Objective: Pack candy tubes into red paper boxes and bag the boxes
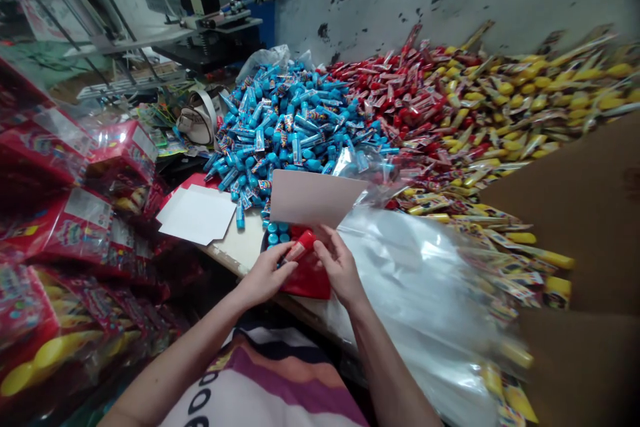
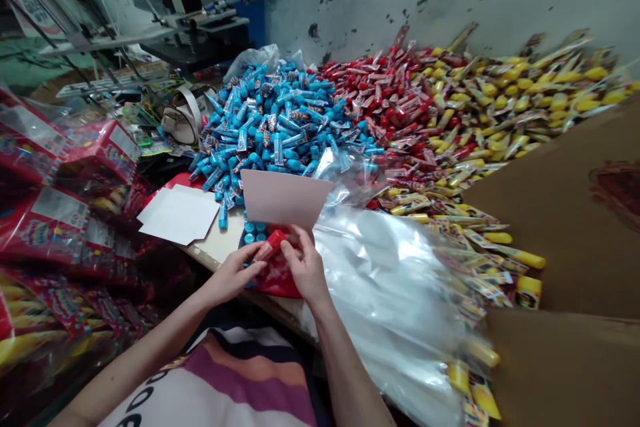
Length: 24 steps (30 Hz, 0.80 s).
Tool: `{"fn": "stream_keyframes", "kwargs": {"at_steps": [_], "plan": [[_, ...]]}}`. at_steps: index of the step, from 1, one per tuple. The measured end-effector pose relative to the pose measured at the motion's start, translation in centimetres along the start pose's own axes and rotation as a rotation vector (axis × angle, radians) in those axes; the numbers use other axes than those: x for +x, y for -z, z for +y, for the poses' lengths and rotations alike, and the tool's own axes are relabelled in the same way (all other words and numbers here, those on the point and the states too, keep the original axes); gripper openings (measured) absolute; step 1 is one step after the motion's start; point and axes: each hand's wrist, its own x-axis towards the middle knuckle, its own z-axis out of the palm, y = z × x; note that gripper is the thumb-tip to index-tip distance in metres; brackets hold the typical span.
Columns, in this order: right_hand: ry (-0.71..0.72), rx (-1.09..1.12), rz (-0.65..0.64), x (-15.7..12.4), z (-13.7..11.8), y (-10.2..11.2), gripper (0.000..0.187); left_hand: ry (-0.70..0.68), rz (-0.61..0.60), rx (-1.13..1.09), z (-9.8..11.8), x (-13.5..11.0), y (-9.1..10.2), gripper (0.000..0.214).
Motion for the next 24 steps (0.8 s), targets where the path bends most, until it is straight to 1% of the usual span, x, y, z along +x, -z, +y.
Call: {"fn": "stream_keyframes", "kwargs": {"at_steps": [2, 5, 7, 9, 10, 12, 13, 15, 17, 19, 21, 24], "plan": [[0.008, 0.02, -0.034, -0.2, -1.1, 0.7, 0.042, -0.101, -0.049, 0.131, 0.1, 0.0, -0.7, 0.042], [0.018, -0.107, -0.004, -0.7, -1.5, 1.5, 0.036, -0.165, -0.066, 0.333, 0.0, -0.2, -1.7, 0.044], [-0.034, -0.164, -0.011, -1.3, -0.8, 2.1, 0.036, -0.171, -0.09, 0.43, -0.1, -0.3, -2.0, 0.043], [-0.107, -0.198, -0.035, -1.7, 0.3, 2.9, 0.037, -0.191, -0.115, 0.467, -0.3, -0.3, -2.0, 0.042], [-0.128, -0.224, -0.019, -1.8, 0.9, 3.3, 0.037, -0.213, -0.113, 0.484, -0.4, -0.2, -1.9, 0.041], [-0.124, -0.301, 0.062, -1.8, 2.2, 4.0, 0.036, -0.269, -0.084, 0.567, -0.6, 0.4, -1.4, 0.042], [-0.103, -0.339, 0.101, -1.6, 2.8, 4.1, 0.036, -0.286, -0.07, 0.642, -0.7, 0.7, -1.1, 0.044], [-0.037, -0.405, 0.123, -1.1, 3.7, 4.1, 0.035, -0.274, -0.073, 0.821, -1.2, 1.5, -0.6, 0.048], [0.062, -0.465, 0.068, -0.4, 4.2, 3.5, 0.027, -0.227, -0.109, 0.959, -1.8, 2.2, -0.2, 0.052], [0.173, -0.54, -0.011, 0.5, 4.2, 2.8, 0.021, -0.205, -0.141, 1.022, -2.4, 2.5, 0.0, 0.053], [0.252, -0.615, -0.112, 1.4, 3.8, 2.2, 0.024, -0.206, -0.155, 1.037, -2.7, 2.5, 0.1, 0.054], [0.281, -0.715, -0.309, 2.7, 2.6, 1.6, 0.027, -0.178, -0.163, 1.031, -2.7, 2.3, 0.1, 0.055]]}}
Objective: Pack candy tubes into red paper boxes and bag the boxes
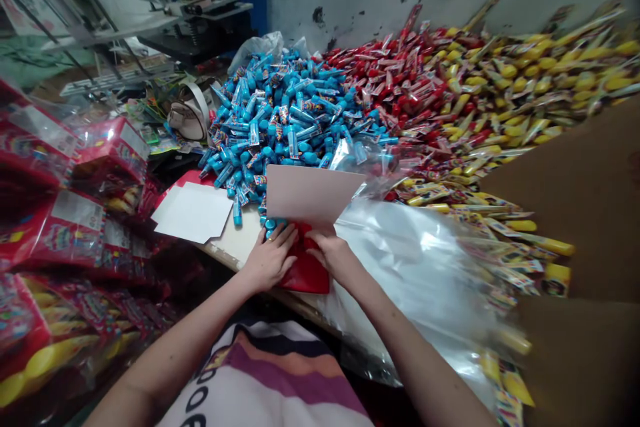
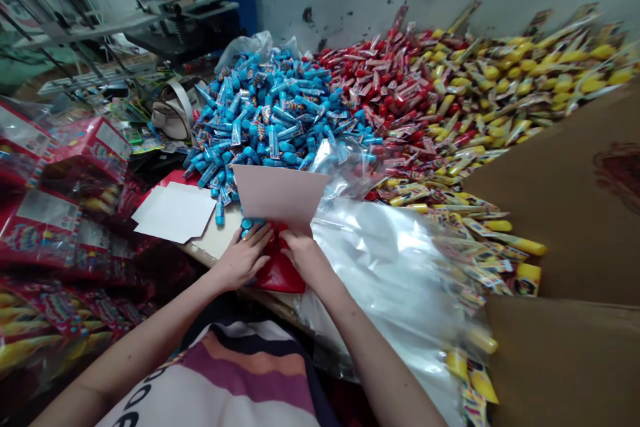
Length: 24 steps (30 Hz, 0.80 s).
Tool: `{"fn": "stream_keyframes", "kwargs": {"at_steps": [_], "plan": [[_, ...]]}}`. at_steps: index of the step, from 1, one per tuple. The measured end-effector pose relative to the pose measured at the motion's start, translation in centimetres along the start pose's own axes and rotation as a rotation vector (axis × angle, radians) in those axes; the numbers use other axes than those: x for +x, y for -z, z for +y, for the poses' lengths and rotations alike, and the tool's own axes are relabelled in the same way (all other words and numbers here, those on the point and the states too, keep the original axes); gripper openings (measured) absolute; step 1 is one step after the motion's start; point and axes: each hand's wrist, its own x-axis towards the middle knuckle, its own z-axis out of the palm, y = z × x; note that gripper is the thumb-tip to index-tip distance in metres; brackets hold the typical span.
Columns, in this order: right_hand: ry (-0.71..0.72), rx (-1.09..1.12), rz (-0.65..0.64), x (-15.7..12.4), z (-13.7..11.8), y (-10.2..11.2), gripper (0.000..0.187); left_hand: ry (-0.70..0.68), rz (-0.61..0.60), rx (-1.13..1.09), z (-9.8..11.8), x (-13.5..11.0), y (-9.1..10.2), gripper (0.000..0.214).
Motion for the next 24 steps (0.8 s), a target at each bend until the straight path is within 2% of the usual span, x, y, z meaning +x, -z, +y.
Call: {"fn": "stream_keyframes", "kwargs": {"at_steps": [3, 8, 13, 16, 18, 20, 22, 24], "plan": [[-0.017, -0.101, -0.139, 1.2, -0.9, 0.9, 0.023, 0.018, -0.021, -0.013, 0.2, 0.0, 0.2, 0.055], [-0.139, -0.283, -0.264, 2.0, -2.9, 1.3, 0.023, 0.002, 0.015, -0.026, 0.0, -0.1, -0.2, 0.056], [-0.219, -0.34, -0.248, 2.0, -4.0, 0.0, 0.033, -0.047, 0.095, -0.021, -0.5, -0.3, -1.1, 0.056], [-0.216, -0.291, -0.228, 1.4, -3.9, 0.1, 0.033, -0.056, 0.122, -0.022, -0.8, -0.2, -1.4, 0.055], [-0.169, -0.095, -0.132, 0.7, -2.9, 1.4, 0.034, -0.053, 0.152, -0.03, -1.0, -0.2, -1.7, 0.054], [-0.151, 0.168, 0.09, 0.3, -0.5, 3.9, 0.025, -0.062, 0.192, -0.043, -1.6, -0.4, -2.2, 0.053], [-0.24, 0.327, 0.403, 0.4, 3.9, 7.5, 0.022, -0.078, 0.263, -0.07, -2.7, -1.0, -2.9, 0.055], [-0.417, 0.324, 0.719, 1.4, 9.9, 11.4, 0.033, -0.06, 0.391, -0.113, -4.1, -1.8, -3.6, 0.058]]}}
